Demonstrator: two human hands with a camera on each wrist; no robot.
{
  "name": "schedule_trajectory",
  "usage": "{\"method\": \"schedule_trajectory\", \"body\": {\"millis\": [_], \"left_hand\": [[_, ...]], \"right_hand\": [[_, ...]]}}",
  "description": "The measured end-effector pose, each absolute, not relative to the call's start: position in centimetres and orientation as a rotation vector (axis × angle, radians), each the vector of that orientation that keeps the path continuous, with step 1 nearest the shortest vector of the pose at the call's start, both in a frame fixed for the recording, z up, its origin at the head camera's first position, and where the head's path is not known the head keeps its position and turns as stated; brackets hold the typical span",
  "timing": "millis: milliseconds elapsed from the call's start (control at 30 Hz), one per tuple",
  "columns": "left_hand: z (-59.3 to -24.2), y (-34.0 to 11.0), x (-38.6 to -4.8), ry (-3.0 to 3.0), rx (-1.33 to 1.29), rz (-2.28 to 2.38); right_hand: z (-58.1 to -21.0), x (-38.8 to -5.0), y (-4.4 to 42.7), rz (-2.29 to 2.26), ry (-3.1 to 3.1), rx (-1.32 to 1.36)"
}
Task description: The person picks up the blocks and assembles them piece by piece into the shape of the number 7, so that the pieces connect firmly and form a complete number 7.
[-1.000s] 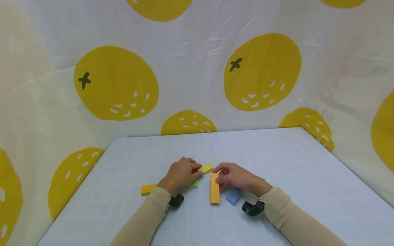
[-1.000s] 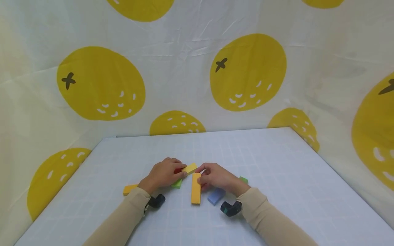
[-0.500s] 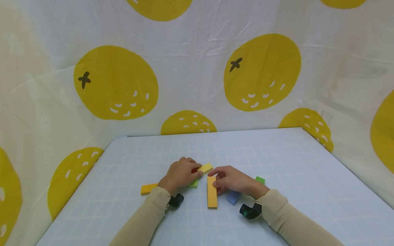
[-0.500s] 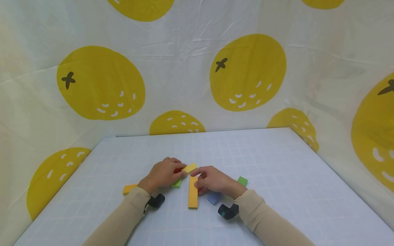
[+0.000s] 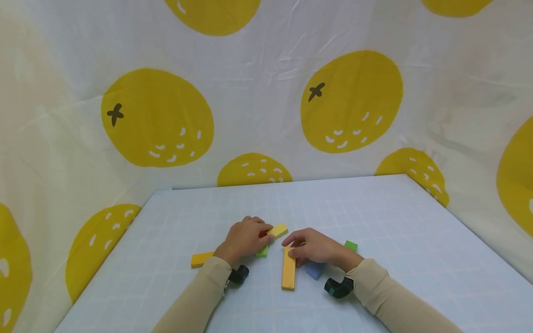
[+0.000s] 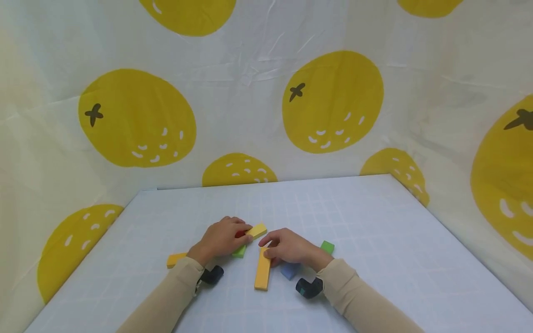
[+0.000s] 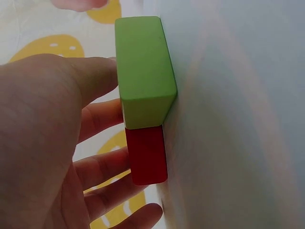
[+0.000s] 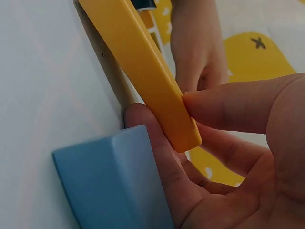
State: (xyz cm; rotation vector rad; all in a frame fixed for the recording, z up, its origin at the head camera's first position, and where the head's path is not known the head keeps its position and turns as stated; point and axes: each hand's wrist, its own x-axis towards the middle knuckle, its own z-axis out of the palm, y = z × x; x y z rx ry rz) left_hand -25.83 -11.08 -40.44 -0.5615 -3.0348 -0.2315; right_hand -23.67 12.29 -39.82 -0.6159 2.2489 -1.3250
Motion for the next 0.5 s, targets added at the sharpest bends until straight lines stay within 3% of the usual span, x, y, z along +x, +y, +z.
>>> {"method": "schedule_trajectory", "body": {"millis": [500], "left_hand": [[-40.30,-11.09,-25.58,-3.023,-0.578,-0.244]], "right_hand": [[-39.38,-23.43,12.36,-1.332,2.192,-0.618]]}}
